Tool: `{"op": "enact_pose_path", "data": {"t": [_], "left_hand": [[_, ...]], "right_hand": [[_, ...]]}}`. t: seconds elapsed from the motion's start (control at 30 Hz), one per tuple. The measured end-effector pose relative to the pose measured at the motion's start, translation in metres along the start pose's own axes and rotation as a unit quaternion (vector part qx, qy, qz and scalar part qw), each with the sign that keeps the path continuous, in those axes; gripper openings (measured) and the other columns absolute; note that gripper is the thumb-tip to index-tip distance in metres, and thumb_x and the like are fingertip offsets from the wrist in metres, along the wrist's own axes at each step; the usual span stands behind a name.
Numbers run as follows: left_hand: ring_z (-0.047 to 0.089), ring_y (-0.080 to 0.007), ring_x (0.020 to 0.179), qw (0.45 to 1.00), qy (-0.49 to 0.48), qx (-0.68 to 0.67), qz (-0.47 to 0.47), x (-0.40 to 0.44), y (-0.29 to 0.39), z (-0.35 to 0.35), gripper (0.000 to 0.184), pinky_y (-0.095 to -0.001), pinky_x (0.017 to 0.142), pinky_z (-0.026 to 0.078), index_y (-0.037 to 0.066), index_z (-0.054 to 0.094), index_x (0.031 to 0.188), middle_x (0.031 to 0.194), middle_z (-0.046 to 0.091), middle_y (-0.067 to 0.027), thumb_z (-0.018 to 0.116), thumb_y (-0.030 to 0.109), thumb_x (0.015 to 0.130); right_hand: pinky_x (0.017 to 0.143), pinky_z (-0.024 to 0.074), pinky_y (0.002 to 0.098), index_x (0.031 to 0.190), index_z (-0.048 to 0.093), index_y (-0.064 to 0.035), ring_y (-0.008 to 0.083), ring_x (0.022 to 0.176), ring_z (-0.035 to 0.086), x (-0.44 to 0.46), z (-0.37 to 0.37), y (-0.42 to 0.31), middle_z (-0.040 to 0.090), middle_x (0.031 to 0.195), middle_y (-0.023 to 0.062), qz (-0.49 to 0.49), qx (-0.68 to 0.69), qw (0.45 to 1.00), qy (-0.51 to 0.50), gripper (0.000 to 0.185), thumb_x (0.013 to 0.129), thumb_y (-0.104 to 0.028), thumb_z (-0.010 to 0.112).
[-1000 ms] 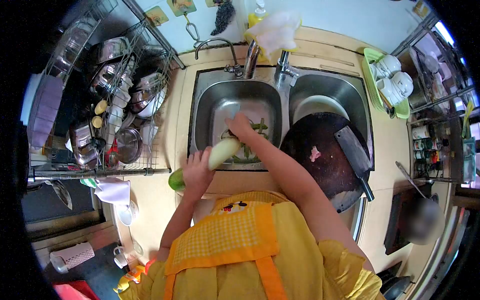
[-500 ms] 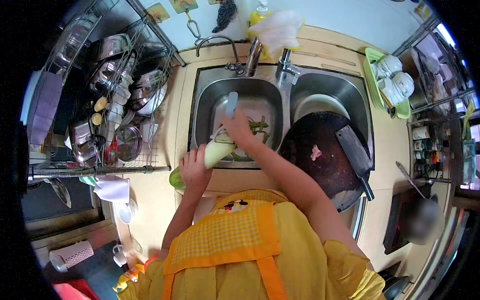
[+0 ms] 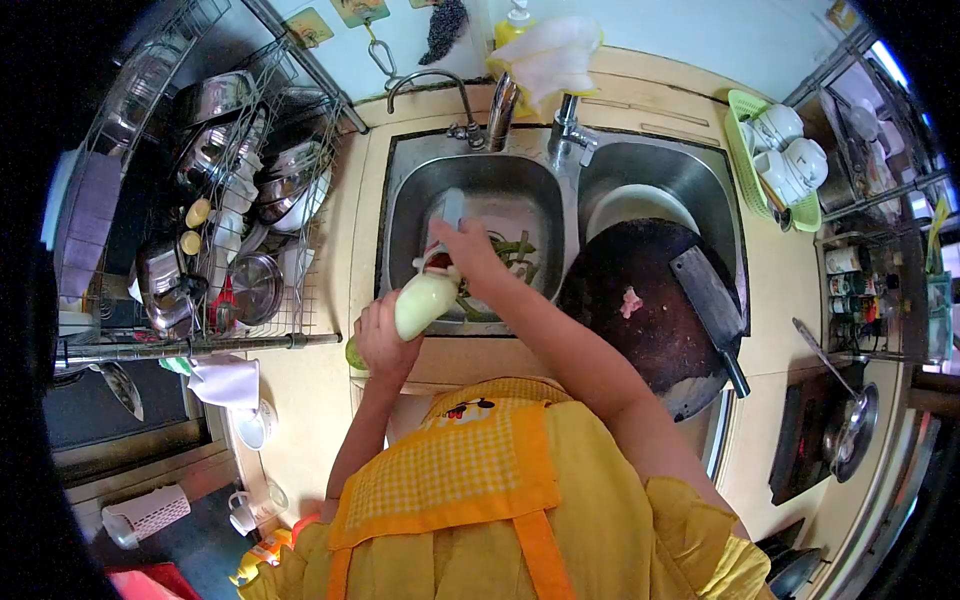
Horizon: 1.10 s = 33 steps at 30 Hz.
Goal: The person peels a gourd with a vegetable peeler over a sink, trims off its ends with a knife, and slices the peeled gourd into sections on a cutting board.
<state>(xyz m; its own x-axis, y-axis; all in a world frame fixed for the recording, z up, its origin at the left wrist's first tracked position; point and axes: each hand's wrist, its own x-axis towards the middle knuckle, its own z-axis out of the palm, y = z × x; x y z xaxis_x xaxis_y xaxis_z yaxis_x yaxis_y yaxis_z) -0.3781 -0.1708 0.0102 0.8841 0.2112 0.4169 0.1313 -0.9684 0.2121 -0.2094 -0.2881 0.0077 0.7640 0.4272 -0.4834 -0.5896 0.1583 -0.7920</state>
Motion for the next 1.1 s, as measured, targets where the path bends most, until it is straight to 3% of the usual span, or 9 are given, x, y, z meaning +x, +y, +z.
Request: {"op": "enact_pose_path", "data": {"t": [0.13, 0.27, 0.47, 0.6, 0.7, 0.8, 0.9, 1.0, 1.1], "left_hand": [[0.055, -0.0270, 0.084, 0.989, 0.074, -0.100, 0.074, 0.004, -0.002, -0.004, 0.054, -0.0395, 0.072, 0.040, 0.008, 0.053, 0.110, 0.093, 0.058, -0.0077, 0.075, 0.021, 0.062], [0.055, -0.0275, 0.082, 0.990, 0.065, -0.112, 0.060, 0.006, 0.003, -0.012, 0.057, -0.0397, 0.071, 0.041, 0.007, 0.052, 0.111, 0.094, 0.059, -0.0091, 0.076, 0.021, 0.061], [0.054, -0.0271, 0.085, 0.996, -0.054, -0.058, -0.029, 0.013, 0.011, -0.015, 0.056, -0.0385, 0.074, 0.041, 0.012, 0.052, 0.114, 0.090, 0.055, -0.0071, 0.072, 0.016, 0.062], [0.054, -0.0281, 0.091, 0.992, -0.109, -0.018, -0.062, 0.013, 0.018, -0.017, 0.061, -0.0400, 0.077, 0.042, 0.013, 0.050, 0.116, 0.094, 0.054, -0.0080, 0.073, 0.014, 0.060], [0.055, -0.0275, 0.088, 0.994, -0.104, -0.005, -0.046, 0.003, 0.017, -0.019, 0.061, -0.0395, 0.075, 0.042, 0.014, 0.051, 0.117, 0.092, 0.054, -0.0076, 0.072, 0.014, 0.060], [0.056, -0.0288, 0.089, 0.990, -0.095, -0.076, -0.077, 0.003, 0.010, -0.025, 0.063, -0.0401, 0.076, 0.043, 0.014, 0.050, 0.118, 0.094, 0.056, -0.0084, 0.072, 0.014, 0.059], [0.057, -0.0339, 0.097, 0.961, -0.153, -0.162, -0.165, 0.003, 0.005, -0.025, 0.067, -0.0429, 0.083, 0.046, 0.012, 0.046, 0.121, 0.105, 0.059, -0.0134, 0.073, 0.013, 0.060], [0.057, -0.0354, 0.099, 0.945, -0.174, -0.204, -0.188, 0.006, 0.005, -0.022, 0.067, -0.0433, 0.084, 0.046, 0.011, 0.045, 0.121, 0.107, 0.059, -0.0156, 0.074, 0.014, 0.061], [0.058, -0.0346, 0.099, 0.935, -0.174, -0.244, -0.190, 0.005, 0.007, -0.019, 0.066, -0.0419, 0.084, 0.047, 0.009, 0.044, 0.121, 0.105, 0.060, -0.0162, 0.075, 0.015, 0.062]], "right_hand": [[0.051, 0.0491, 0.0322, 0.093, 0.057, 0.0019, 0.0180, 0.059, 0.060, 0.067, -0.055, 0.068, 0.061, 0.081, 0.0108, -0.051, -0.409, 0.906, 0.101, 0.027, 0.084, -0.022, 0.062], [0.058, 0.0504, 0.0347, 0.090, 0.056, 0.0005, 0.0212, 0.063, 0.062, 0.015, -0.038, 0.012, 0.060, 0.080, 0.0113, 0.036, 0.021, 0.999, 0.034, 0.021, 0.084, -0.019, 0.061], [0.052, 0.0460, 0.0244, 0.091, 0.048, -0.0021, 0.0154, 0.062, 0.061, -0.046, 0.010, -0.039, 0.058, 0.074, 0.0075, -0.111, 0.098, 0.989, 0.029, 0.021, 0.088, -0.019, 0.059], [0.049, 0.0485, 0.0303, 0.090, 0.042, -0.0003, 0.0174, 0.055, 0.060, -0.036, 0.015, -0.017, 0.057, 0.073, 0.0089, -0.298, -0.145, 0.942, 0.057, 0.024, 0.090, -0.020, 0.057], [0.048, 0.0508, 0.0335, 0.091, 0.043, 0.0000, 0.0179, 0.056, 0.060, -0.007, -0.005, -0.030, 0.057, 0.073, 0.0080, -0.170, -0.207, 0.946, 0.184, 0.023, 0.089, -0.018, 0.057], [0.048, 0.0524, 0.0356, 0.094, 0.044, -0.0001, 0.0181, 0.058, 0.059, 0.068, -0.062, 0.024, 0.058, 0.075, 0.0094, -0.033, -0.148, 0.981, 0.124, 0.024, 0.089, -0.019, 0.058], [0.051, 0.0478, 0.0321, 0.090, 0.054, 0.0014, 0.0218, 0.066, 0.061, 0.007, -0.021, -0.013, 0.059, 0.081, 0.0118, 0.001, 0.124, 0.991, 0.047, 0.024, 0.086, -0.021, 0.060], [0.055, 0.0465, 0.0314, 0.093, 0.055, 0.0000, 0.0206, 0.073, 0.060, -0.035, 0.015, -0.035, 0.058, 0.081, 0.0101, -0.035, 0.085, 0.996, 0.000, 0.025, 0.086, -0.023, 0.061], [0.052, 0.0510, 0.0323, 0.096, 0.050, -0.0011, 0.0202, 0.060, 0.059, -0.010, 0.021, -0.008, 0.059, 0.077, 0.0112, -0.020, 0.073, 0.996, 0.056, 0.032, 0.084, -0.026, 0.066]]}}
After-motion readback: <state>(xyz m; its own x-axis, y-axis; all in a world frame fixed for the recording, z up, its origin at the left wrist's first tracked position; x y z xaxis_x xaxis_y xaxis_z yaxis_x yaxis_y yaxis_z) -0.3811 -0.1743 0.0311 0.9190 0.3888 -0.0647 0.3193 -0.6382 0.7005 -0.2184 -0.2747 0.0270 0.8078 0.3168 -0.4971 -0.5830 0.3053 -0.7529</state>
